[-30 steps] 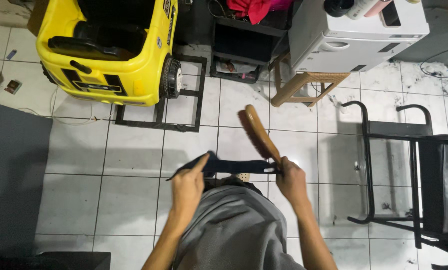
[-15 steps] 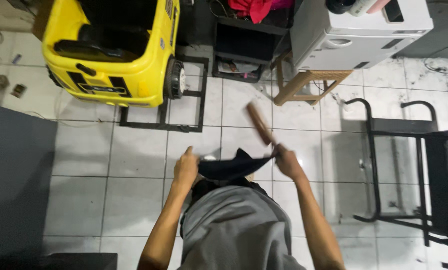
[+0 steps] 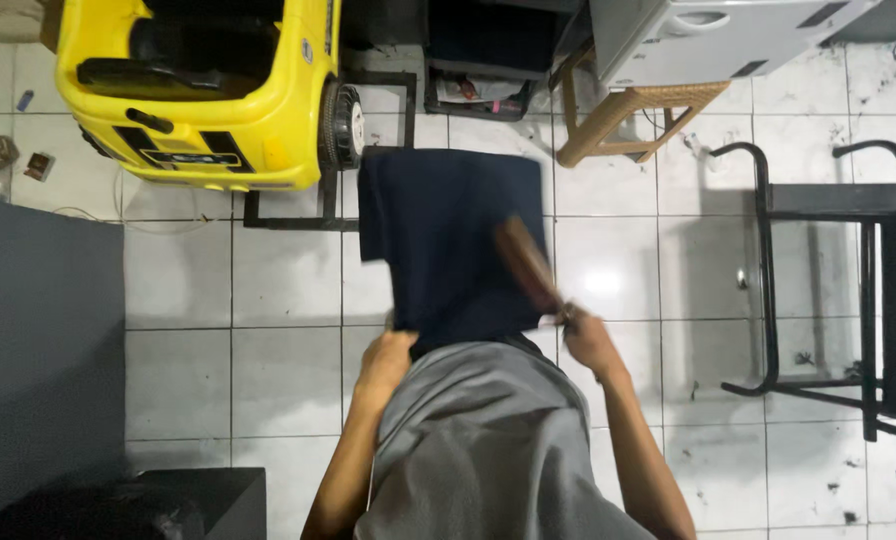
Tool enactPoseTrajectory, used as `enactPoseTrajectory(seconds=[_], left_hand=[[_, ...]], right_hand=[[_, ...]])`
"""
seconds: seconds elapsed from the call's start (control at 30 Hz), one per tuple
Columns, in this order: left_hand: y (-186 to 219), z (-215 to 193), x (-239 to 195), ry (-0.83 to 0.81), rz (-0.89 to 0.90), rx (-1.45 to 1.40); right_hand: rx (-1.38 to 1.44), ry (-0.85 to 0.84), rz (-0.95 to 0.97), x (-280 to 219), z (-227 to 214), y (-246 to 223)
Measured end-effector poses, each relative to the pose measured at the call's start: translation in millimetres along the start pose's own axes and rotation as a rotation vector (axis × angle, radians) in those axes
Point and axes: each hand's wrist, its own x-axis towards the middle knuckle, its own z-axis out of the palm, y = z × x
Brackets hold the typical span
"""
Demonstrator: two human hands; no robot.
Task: The person folds and wraps cloths around a wooden brush by hand.
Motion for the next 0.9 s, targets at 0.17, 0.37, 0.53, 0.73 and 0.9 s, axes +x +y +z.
enactPoseTrajectory(seconds=[0.17, 0.37, 0.53, 0.73, 0.9], left_hand=[[-39.4, 22.6, 1.4, -0.017, -0.044, -0.103], [67.8, -81.2, 49.1, 0.697, 0.455, -0.217], [103.3, -92.6, 19.2, 0.881, 0.554, -0.244], [-15.3, 11.9, 25.1, 0.051, 0.275, -0.1], [-47.5, 35.3, 25.5, -0.09, 0.128, -0.195]], right_hand=[[0.24, -0.308, 0.332, 2.9, 32.0, 16.9], [0.248, 0.602, -0.195, 49.6, -5.4, -45.9], [0.214, 0.992, -0.525, 15.1, -48.1, -88.8], [-0.112, 0.154, 0.147, 3.5, 19.4, 8.2], [0.352, -0.097, 0.412, -6.9, 24.3, 32.3]])
